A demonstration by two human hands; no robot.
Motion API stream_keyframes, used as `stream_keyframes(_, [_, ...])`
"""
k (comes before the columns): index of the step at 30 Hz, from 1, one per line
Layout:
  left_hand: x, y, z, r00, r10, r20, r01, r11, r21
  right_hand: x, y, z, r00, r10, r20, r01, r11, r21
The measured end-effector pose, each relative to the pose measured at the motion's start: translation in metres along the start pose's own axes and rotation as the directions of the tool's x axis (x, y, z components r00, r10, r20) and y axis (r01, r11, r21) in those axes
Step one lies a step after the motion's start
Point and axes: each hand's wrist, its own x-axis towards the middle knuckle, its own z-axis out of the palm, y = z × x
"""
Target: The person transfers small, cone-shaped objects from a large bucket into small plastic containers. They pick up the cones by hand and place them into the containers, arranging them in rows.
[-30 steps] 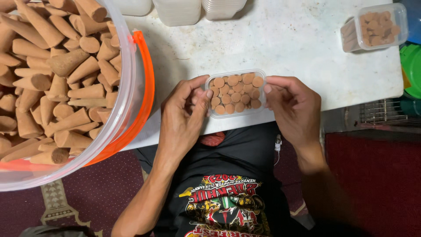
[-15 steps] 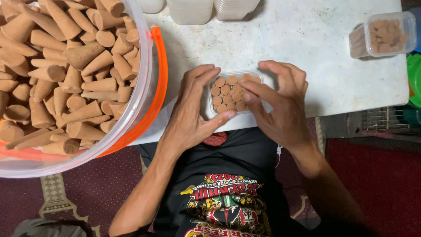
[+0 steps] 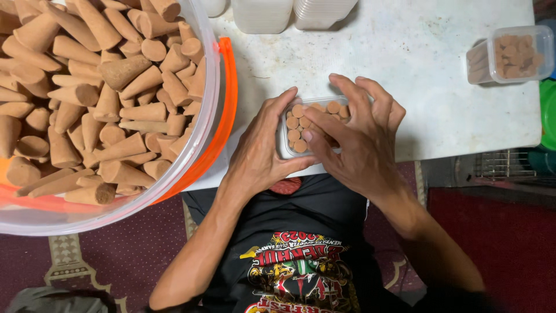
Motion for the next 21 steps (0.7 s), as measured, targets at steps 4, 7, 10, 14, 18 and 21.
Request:
stream_keyframes(4, [0.001,-0.001,0.000,1.000,-0.011,-0.012,0.011,1.000,-0.002,-0.002,0.000,0.003,1.000,-0.017,-0.007,0.017,1.000,-0.025])
stream_keyframes(7, [-0.001,0.000,0.001,1.000,-0.023,-0.001,0.023,1.000,-0.006,-0.004,-0.002,0.001,0.999,-0.012,0.030,0.012,1.000,0.006])
stream_keyframes(10, [-0.001,0.002,0.000,0.999,-0.051,-0.002,0.051,0.998,-0.024,-0.006,-0.004,0.005,0.998,-0.062,0.028,0.060,0.996,0.061])
stream_keyframes(14, [-0.001,0.002,-0.001,0.999,-0.046,0.002,0.046,0.998,-0.035,-0.008,-0.005,0.009,0.998,-0.066,-0.002,0.066,0.995,0.070])
stream_keyframes(18, [0.000,0.002,-0.001,1.000,-0.019,-0.005,0.019,0.999,-0.026,-0.005,-0.003,0.004,0.998,-0.067,0.011,0.065,0.989,0.133])
stream_keyframes(21, [-0.001,0.006,-0.003,0.999,-0.039,0.002,0.039,0.999,-0.002,-0.006,0.002,0.004,0.998,0.006,-0.066,0.009,0.974,0.227])
